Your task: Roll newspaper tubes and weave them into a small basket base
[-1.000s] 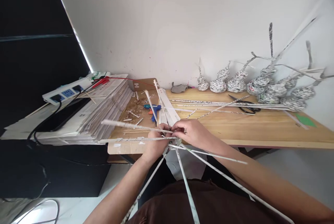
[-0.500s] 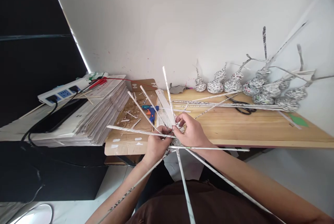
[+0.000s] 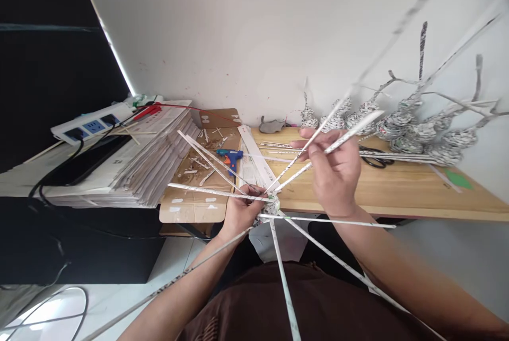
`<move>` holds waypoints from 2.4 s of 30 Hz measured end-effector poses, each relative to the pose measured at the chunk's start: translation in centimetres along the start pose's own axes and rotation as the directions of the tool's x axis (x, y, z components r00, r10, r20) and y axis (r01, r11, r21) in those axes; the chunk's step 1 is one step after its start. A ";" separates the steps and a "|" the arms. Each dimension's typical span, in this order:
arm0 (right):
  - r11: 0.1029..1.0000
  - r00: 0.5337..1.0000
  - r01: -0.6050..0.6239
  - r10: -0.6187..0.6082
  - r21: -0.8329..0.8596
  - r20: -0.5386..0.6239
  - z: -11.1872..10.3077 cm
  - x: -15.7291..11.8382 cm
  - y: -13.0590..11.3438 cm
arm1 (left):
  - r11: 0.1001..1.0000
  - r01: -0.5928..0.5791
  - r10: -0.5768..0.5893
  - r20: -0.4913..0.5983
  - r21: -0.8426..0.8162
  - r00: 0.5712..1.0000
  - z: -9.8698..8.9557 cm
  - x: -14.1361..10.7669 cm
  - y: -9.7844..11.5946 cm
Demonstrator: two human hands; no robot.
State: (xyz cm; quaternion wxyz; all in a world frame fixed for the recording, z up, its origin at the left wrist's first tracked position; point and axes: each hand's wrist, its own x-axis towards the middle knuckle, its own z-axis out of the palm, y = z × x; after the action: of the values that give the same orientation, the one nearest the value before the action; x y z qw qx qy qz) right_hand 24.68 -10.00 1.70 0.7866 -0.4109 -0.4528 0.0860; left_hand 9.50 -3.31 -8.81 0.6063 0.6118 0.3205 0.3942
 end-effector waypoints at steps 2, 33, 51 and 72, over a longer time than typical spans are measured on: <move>0.999 0.999 -0.032 0.032 0.012 0.020 -0.1 0.5 -0.5 | 1.000 -0.006 0.006 -0.005 -0.030 1.000 0.1 -0.1 0.1; 0.667 0.547 -0.700 0.730 -0.253 0.410 -2.4 -5.8 3.2 | 0.991 -0.129 0.132 -0.098 0.035 0.986 0.1 0.3 -0.3; 0.764 0.769 -0.572 0.626 -0.298 0.129 -1.1 -4.9 4.6 | 0.977 -0.126 0.139 -0.068 0.171 0.988 1.3 0.7 2.3; 0.821 0.798 -0.522 0.566 -0.231 0.208 -1.1 -3.5 6.2 | 0.975 -0.191 0.194 -0.014 0.109 0.981 1.6 3.0 1.9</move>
State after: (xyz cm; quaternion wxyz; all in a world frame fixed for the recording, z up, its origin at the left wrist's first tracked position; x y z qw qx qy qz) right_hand 24.98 -8.44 -5.32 0.6240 -0.5705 -0.4226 0.3264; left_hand 12.19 -1.63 -6.60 0.5275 0.6667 0.2881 0.4408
